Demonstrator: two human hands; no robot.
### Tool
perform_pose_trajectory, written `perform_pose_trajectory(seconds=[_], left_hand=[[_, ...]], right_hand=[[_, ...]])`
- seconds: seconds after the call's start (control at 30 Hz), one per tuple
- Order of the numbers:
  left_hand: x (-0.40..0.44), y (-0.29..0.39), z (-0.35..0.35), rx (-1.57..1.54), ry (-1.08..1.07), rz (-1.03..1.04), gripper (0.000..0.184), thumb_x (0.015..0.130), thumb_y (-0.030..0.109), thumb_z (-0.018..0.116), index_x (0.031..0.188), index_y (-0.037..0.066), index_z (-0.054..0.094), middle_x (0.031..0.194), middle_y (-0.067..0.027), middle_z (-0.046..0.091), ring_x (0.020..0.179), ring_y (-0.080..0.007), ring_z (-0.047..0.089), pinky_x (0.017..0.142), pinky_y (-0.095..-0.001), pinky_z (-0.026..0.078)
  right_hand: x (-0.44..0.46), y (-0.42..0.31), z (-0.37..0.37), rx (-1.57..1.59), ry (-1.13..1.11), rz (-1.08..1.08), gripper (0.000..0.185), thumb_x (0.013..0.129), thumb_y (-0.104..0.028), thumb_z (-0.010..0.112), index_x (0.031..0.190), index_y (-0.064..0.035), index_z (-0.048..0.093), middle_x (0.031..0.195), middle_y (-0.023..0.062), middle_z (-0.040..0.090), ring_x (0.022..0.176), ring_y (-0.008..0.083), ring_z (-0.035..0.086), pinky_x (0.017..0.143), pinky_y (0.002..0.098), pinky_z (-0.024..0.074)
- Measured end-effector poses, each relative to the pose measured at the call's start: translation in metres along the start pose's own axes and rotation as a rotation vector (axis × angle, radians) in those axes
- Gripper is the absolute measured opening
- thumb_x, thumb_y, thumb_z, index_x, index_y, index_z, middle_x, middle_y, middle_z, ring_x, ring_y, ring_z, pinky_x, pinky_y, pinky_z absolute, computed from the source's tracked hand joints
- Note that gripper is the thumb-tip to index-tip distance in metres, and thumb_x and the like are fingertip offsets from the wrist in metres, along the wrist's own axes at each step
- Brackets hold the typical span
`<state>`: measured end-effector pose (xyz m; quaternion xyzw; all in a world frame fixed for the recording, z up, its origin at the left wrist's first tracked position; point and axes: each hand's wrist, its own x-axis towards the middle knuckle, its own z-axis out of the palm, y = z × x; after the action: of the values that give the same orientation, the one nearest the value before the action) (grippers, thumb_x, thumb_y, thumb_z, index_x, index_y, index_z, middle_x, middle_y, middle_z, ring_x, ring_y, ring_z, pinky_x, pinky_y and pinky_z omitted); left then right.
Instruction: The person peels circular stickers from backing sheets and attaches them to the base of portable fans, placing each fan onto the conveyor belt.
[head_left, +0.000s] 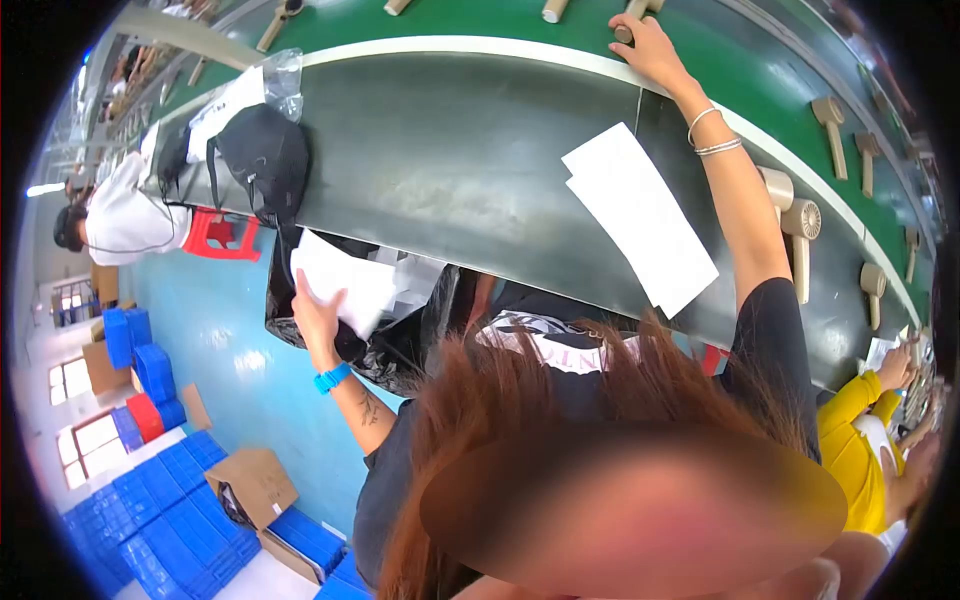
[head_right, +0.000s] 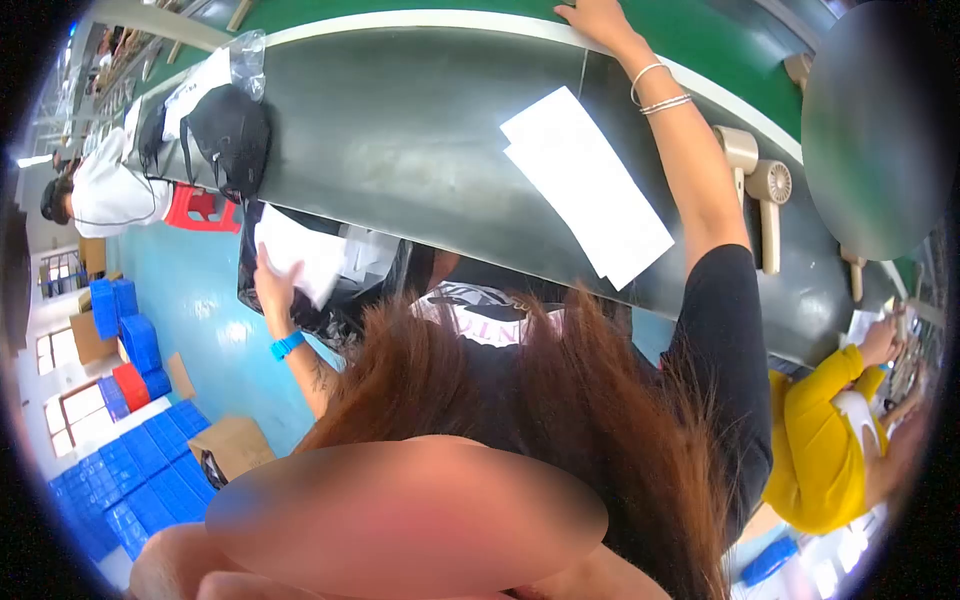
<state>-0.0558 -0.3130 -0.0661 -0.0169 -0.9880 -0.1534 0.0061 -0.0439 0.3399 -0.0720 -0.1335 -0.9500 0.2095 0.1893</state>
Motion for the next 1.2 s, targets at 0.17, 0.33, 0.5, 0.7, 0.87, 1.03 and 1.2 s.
perform_pose_trajectory(seconds=[0.17, 0.33, 0.5, 0.7, 0.87, 1.03, 1.2], left_hand=[[0.007, 0.077, -0.043, 0.185, -0.007, 0.059, 0.094, 0.067, 0.04, 0.083, 0.142, 0.008, 0.037, 0.132, -0.0279, 0.05, 0.124, -0.0403, 0.047, 0.102, -0.0435, 0.039], [0.002, 0.248, -0.03, -0.422, 0.104, 0.921, 0.067, 0.074, 0.021, 0.08, 0.131, 0.001, 0.05, 0.132, -0.0202, 0.052, 0.12, -0.0354, 0.051, 0.101, -0.0391, 0.04], [-0.03, 0.356, 0.002, -0.622, 0.128, 1.458, 0.051, 0.079, 0.011, 0.07, 0.124, 0.0, 0.05, 0.116, -0.0187, 0.058, 0.102, -0.0341, 0.06, 0.094, -0.0429, 0.044], [-0.018, 0.351, 0.026, -1.078, -0.886, 0.649, 0.026, 0.091, 0.008, 0.058, 0.114, -0.001, 0.052, 0.085, -0.0081, 0.063, 0.068, -0.0151, 0.062, 0.062, -0.0272, 0.051], [-0.014, 0.334, 0.044, -1.242, -1.23, 0.352, 0.027, 0.092, 0.007, 0.056, 0.116, -0.001, 0.05, 0.08, -0.007, 0.06, 0.068, -0.0143, 0.062, 0.059, -0.027, 0.052], [-0.009, 0.339, 0.046, -1.112, -1.197, 0.422, 0.03, 0.092, 0.008, 0.056, 0.119, -0.001, 0.05, 0.097, -0.0088, 0.059, 0.066, -0.015, 0.062, 0.059, -0.0283, 0.052], [0.015, 0.314, 0.067, -0.922, -1.34, 0.524, 0.053, 0.09, 0.017, 0.063, 0.136, 0.001, 0.043, 0.134, -0.0127, 0.048, 0.081, -0.021, 0.065, 0.076, -0.0323, 0.053]], right_hand=[[-0.035, -0.058, -0.065, 0.111, 0.181, -0.06, 0.038, 0.078, -0.012, 0.07, 0.111, -0.0044, 0.054, 0.091, 0.0137, 0.061, 0.079, 0.0282, 0.06, 0.073, 0.0382, 0.0483], [-0.09, -0.119, -0.111, 0.681, 0.07, -0.033, 0.023, 0.089, -0.01, 0.063, 0.108, -0.0042, 0.052, 0.084, -0.0007, 0.053, 0.075, 0.006, 0.05, 0.066, 0.0212, 0.0444], [-0.161, -0.188, -0.137, 0.792, -0.171, 0.069, 0.034, 0.089, -0.009, 0.065, 0.119, -0.0041, 0.05, 0.092, 0.0026, 0.056, 0.077, 0.0066, 0.054, 0.069, 0.0214, 0.046], [-0.27, -0.134, -0.096, 0.157, 0.136, 0.2, 0.066, 0.076, -0.011, 0.075, 0.133, -0.0064, 0.043, 0.115, 0.0164, 0.054, 0.103, 0.0296, 0.055, 0.09, 0.0369, 0.047], [-0.319, -0.139, -0.07, -0.076, 0.171, 0.397, 0.063, 0.072, -0.015, 0.077, 0.129, -0.0081, 0.05, 0.117, 0.0154, 0.051, 0.11, 0.0328, 0.047, 0.091, 0.0429, 0.0411], [-0.285, -0.111, -0.076, 0.088, -0.098, 0.206, 0.057, 0.073, -0.006, 0.072, 0.127, -0.0124, 0.054, 0.126, 0.0112, 0.049, 0.119, 0.0309, 0.045, 0.101, 0.0393, 0.0345], [-0.207, -0.091, -0.089, -0.149, -0.205, -0.234, 0.046, 0.076, -0.004, 0.067, 0.12, -0.0064, 0.056, 0.114, 0.0121, 0.055, 0.107, 0.0259, 0.054, 0.092, 0.0361, 0.0409]])
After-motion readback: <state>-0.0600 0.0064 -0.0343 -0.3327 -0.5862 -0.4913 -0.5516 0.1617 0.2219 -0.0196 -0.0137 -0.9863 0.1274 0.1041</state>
